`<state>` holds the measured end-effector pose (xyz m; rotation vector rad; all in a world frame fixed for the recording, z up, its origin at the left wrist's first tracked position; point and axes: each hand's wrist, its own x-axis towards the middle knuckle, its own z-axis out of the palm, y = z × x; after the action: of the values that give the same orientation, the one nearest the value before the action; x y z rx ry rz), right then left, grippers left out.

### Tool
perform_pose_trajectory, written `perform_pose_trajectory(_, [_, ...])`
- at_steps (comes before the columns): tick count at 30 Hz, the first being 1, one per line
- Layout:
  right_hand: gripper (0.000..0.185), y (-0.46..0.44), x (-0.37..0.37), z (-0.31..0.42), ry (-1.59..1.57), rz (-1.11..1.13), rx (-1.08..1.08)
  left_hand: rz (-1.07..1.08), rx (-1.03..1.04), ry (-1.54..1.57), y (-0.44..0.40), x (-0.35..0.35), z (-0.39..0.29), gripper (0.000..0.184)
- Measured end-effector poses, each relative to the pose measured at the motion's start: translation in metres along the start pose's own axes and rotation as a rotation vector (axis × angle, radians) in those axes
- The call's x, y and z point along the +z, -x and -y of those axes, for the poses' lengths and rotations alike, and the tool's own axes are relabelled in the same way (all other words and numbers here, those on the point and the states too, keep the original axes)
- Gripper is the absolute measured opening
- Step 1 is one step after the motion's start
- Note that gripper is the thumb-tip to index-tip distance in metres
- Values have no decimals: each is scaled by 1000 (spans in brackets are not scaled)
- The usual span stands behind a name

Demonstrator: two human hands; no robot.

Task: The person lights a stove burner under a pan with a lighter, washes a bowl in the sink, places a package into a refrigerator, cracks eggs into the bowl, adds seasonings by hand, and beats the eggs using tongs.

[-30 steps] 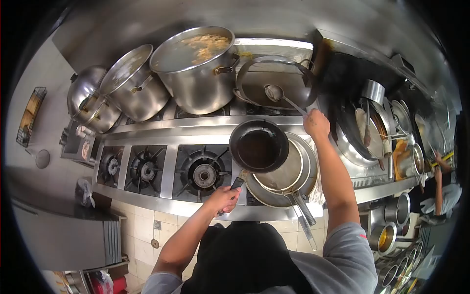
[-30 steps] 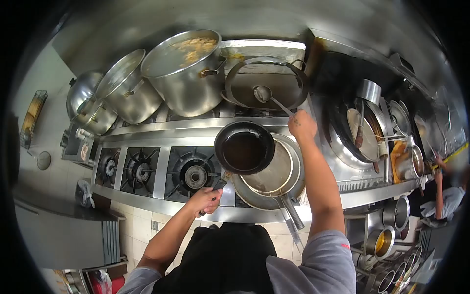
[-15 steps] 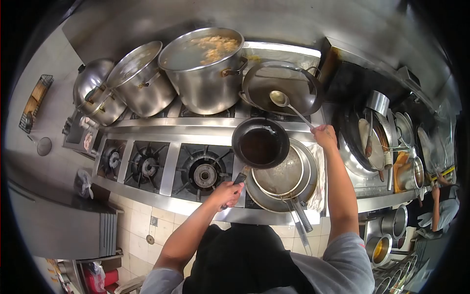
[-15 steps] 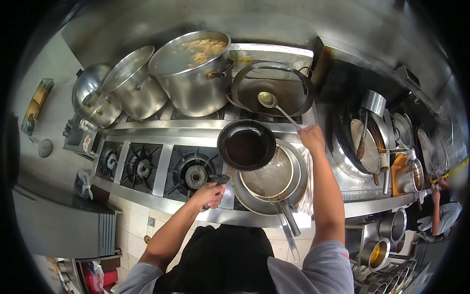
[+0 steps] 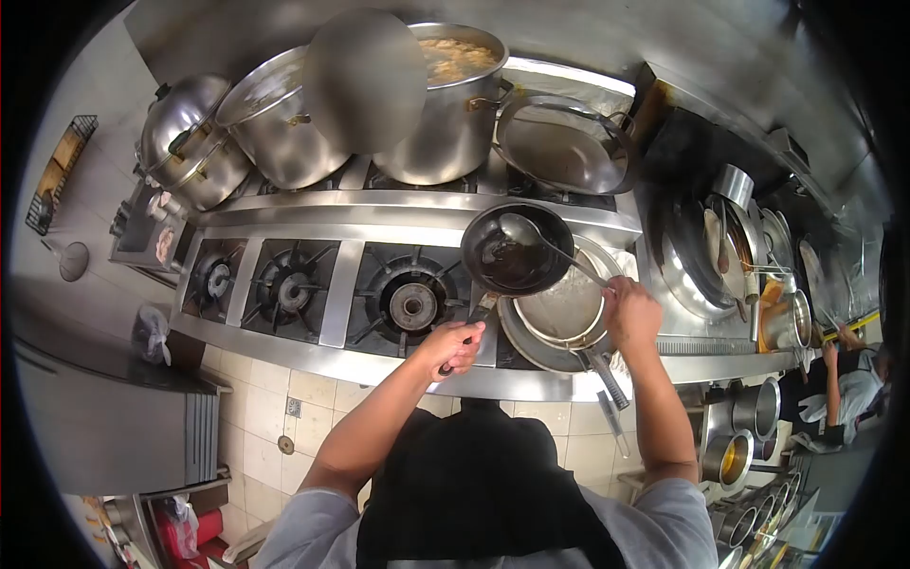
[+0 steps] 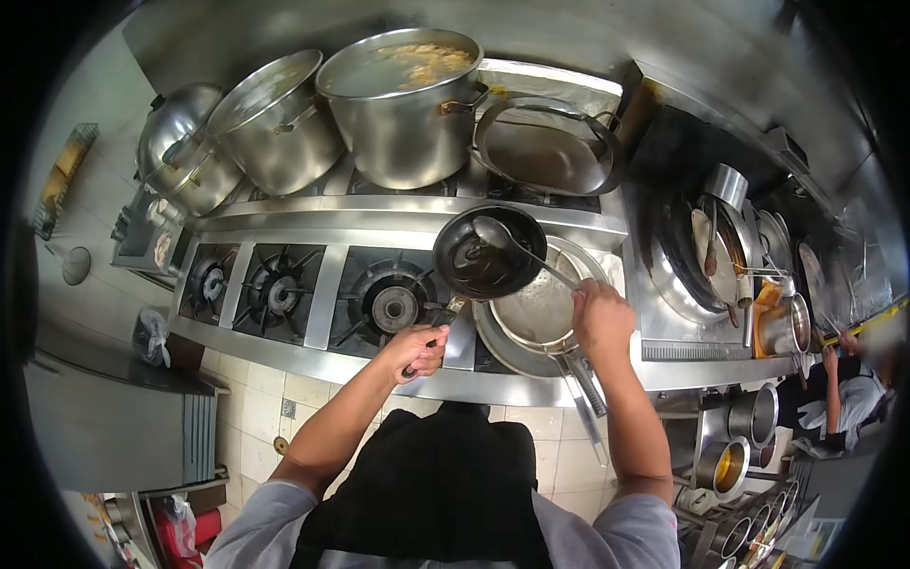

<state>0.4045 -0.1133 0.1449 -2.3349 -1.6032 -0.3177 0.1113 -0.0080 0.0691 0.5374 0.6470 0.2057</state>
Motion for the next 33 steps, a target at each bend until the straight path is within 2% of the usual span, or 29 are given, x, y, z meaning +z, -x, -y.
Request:
perform_pose_trajectory(4, [9, 30, 14, 34, 137, -172, -96, -38, -27, -116, 39, -21, -6, 28])
perform_pose_trajectory(9, [9, 69, 16, 90, 150, -141, -57, -35, -62, -202, 84, -59, -7, 28])
perform_pose_trajectory(11, [9, 88, 13, 109, 120, -180, -35, -130, -39, -401, 101, -64, -7, 29])
perform_pose_trajectory(13, [10, 111, 24, 118, 30, -188, 77, -150, -37, -452, 105, -77, 0, 30])
perform_pose_trajectory(15, [13, 131, 46, 116, -276, -89, 346, -277, 111, -651, 107, -89, 5, 29])
perform_pose_trajectory(16, [16, 138, 57, 114, -868, 13, 574, -287, 146, -689, 112, -88, 2, 30])
perform_pose_trajectory(17, [16, 149, 60, 103, -864, 13, 571, -284, 148, -685, 108, -91, 1, 30])
perform_pose_trajectory(19, [16, 157, 51, 112, -1038, -21, 871, -239, 148, -519, 97, -109, 5, 33])
perform_pose_trajectory(20, [12, 163, 64, 98, -976, -6, 933, -210, 185, -515, 92, -120, 9, 35])
perform_pose_trajectory(22, [13, 182, 126, 46, -848, -84, 870, -223, 249, -449, 94, -130, 16, 37])
perform_pose_trajectory(23, [11, 181, 132, 48, -878, -112, 954, -235, 272, -393, 101, -136, 17, 38])
perform_pose_trajectory(26, [9, 180, 161, 29, -967, -23, 900, -369, 284, -396, 122, -159, 23, 38])
perform_pose_trajectory(28, [18, 175, 154, 42, -1003, 74, 1062, -473, 296, -397, 129, -187, 26, 38])
perform_pose_trajectory(29, [18, 172, 160, 44, -1008, 84, 1068, -556, 299, -405, 134, -205, 29, 38])
perform_pose_trajectory(31, [32, 175, 170, 44, -1109, -22, 1056, -627, 296, -377, 157, -226, 21, 38])
perform_pose_trajectory(33, [45, 176, 173, 42, -1058, -38, 1073, -665, 311, -319, 169, -269, 22, 38])
